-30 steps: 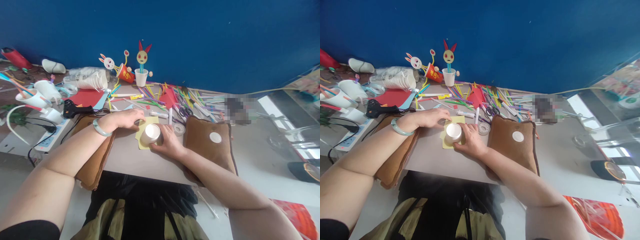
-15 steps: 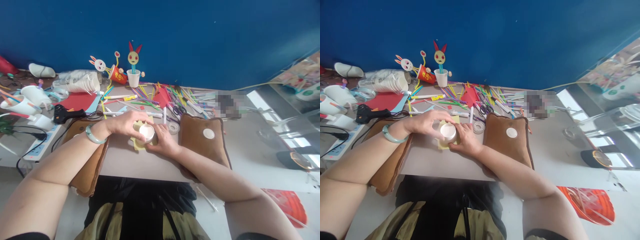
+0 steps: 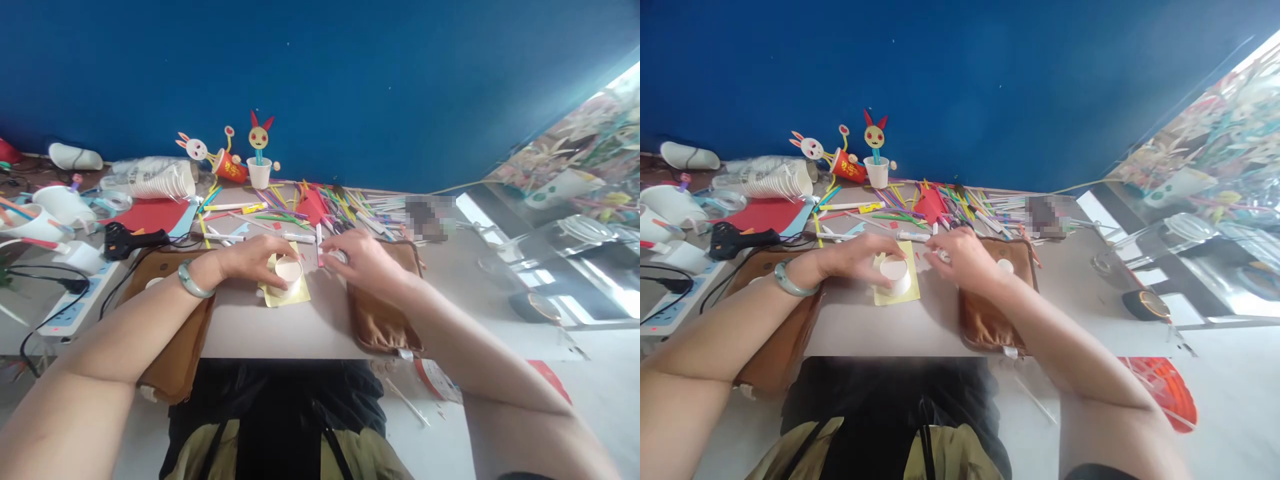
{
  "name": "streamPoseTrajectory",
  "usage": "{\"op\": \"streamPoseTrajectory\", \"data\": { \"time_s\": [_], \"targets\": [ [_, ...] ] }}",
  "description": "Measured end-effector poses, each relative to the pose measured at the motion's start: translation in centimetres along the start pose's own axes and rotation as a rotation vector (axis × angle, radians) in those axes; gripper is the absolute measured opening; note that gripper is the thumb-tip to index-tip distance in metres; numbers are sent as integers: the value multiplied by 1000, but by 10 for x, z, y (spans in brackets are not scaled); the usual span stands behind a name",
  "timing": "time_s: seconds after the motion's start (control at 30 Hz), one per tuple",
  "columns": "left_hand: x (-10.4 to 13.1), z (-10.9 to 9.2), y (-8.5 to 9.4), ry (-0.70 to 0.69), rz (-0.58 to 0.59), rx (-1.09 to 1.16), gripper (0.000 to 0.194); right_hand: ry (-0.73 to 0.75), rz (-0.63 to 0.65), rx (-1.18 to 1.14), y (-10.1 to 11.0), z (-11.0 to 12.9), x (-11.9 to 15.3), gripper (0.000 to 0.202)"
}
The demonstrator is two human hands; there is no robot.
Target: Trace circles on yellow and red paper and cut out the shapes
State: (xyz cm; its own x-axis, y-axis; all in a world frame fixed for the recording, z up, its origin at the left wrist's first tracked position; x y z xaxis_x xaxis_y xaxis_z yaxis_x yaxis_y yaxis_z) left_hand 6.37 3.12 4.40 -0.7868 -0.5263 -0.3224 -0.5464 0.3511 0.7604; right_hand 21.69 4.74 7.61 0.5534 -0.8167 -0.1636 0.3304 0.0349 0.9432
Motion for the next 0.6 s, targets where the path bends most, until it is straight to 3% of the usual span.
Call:
{"op": "streamPoseTrajectory", "data": {
  "time_s": [0.1, 0.27, 0.6],
  "targets": [
    [2, 4, -2, 6, 2, -1, 51, -75, -9, 233, 9, -25, -34, 24],
    [0, 7, -3, 29, 13, -5, 53, -119, 256, 390, -26, -47, -92, 28],
    [3, 6, -3, 33, 4, 15, 55, -120, 252, 397, -85, -28, -147, 27]
  ]
}}
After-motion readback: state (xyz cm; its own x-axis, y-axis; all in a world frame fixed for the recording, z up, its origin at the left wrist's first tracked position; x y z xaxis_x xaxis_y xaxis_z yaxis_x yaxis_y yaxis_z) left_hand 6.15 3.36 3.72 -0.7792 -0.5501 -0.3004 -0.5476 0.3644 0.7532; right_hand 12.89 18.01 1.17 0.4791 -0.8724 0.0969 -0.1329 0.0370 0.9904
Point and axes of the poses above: each hand's wrist, its own x-axis away from the middle knuckle, its own y-axis out of the back of the hand, z = x × y, the point moved 8 cm from there along -x, towards the middle knuckle, and after that the axes turned 11 degrees about -y, right-handed, at the moved point
